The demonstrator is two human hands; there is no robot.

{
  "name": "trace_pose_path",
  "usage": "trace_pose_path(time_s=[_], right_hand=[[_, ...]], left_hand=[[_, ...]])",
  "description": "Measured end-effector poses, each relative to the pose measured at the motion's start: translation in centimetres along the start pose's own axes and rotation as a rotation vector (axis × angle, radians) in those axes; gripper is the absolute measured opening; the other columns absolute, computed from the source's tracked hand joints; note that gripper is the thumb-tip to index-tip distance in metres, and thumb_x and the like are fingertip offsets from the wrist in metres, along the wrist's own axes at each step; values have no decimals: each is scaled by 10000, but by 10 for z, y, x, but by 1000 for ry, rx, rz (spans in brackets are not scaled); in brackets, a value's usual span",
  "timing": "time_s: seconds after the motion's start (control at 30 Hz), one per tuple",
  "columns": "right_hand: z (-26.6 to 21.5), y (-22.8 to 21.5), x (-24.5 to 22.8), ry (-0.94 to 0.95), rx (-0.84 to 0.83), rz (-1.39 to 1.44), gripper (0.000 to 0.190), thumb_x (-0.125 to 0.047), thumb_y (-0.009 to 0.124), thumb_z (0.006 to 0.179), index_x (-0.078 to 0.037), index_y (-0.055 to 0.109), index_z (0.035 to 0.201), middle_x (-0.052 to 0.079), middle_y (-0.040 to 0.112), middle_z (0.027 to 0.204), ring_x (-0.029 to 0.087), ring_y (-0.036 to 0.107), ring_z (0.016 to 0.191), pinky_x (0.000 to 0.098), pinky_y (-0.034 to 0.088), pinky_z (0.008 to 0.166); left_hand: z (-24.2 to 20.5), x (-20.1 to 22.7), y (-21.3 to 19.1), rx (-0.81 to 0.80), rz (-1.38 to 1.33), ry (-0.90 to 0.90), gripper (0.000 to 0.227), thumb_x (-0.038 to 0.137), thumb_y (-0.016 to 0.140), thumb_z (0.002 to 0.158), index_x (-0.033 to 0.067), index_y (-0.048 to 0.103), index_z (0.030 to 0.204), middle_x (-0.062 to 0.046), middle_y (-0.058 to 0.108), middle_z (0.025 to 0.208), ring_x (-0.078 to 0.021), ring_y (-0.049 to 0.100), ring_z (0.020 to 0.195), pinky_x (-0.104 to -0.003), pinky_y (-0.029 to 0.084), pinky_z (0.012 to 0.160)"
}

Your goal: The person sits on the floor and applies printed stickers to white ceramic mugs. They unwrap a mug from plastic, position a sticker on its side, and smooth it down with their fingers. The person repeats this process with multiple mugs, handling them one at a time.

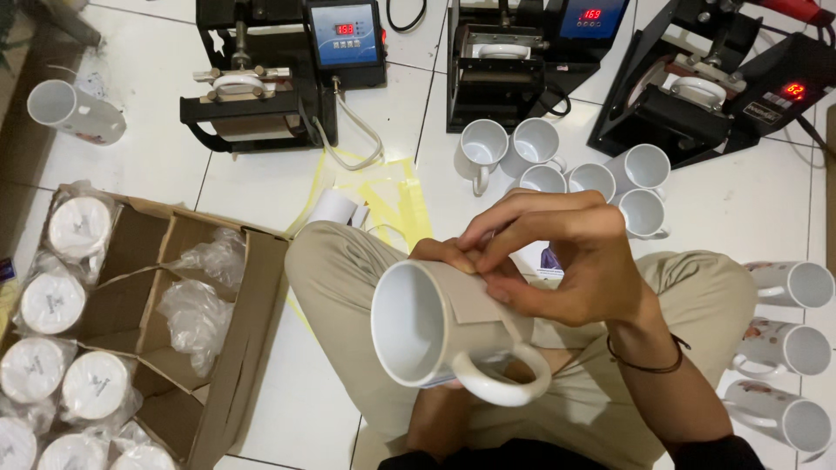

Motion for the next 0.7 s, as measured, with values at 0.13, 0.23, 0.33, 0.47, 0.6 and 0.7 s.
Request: trace_pose_path(time_s=[0.13, 0.23, 0.33, 0.47, 0.6, 0.7], right_hand=[[-4, 1, 7, -5, 23, 44, 106, -80, 765, 792, 0, 711, 837, 205, 735, 993, 261, 723, 807, 303, 628, 756], [-7, 2, 8, -6, 28, 80, 185, -159, 784, 775, -1, 708, 833, 215, 722, 990, 266, 732, 801, 303, 636, 751], [-11, 1, 7, -2, 15, 68, 340, -299, 814, 733, -6, 704, 865, 199, 702, 1013, 251, 722, 836, 299, 618, 755], [-12, 2, -6, 61, -7, -146, 497, -426, 872, 596, -90, 665, 898, 131, 672, 1063, 208, 703, 893, 294, 573, 767], [-16, -1, 4, 77, -5, -85, 485, -376, 878, 612, -61, 681, 923, 164, 686, 1093, 224, 700, 903, 275, 559, 680], [-20, -1, 18, 45, 52, 153, 116, -153, 715, 845, -38, 708, 838, 181, 709, 1040, 238, 707, 839, 307, 594, 772]], left_hand=[[4, 5, -13, -8, -41, -44, 467, 392, 774, 861, 71, 517, 1083, -166, 610, 932, -290, 591, 858, -386, 490, 802], [0, 2, -9, -113, -42, -90, 476, 394, 761, 875, 72, 517, 1128, -178, 641, 958, -310, 636, 859, -420, 552, 812], [-16, -15, -2, 73, -81, -10, 567, 403, 868, 791, 68, 537, 1106, -132, 659, 902, -265, 657, 836, -383, 570, 823], [-11, -9, -11, 23, -129, -57, 623, 444, 866, 798, 50, 526, 1140, -185, 670, 989, -367, 650, 917, -475, 553, 869], [-7, -7, -6, 38, -132, -55, 484, 439, 718, 926, 34, 533, 1113, -206, 665, 955, -394, 653, 887, -488, 530, 890], [-1, 1, 1, 79, -22, -101, 292, 289, 686, 975, 42, 559, 1065, -132, 646, 1022, -249, 610, 925, -343, 504, 848]])
Point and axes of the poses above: each hand's wrist, its own z-axis towards the middle knuckle, its own y-axis out of the palm, x = y × z, the point moved 2 cm from there along z, towards the middle knuckle
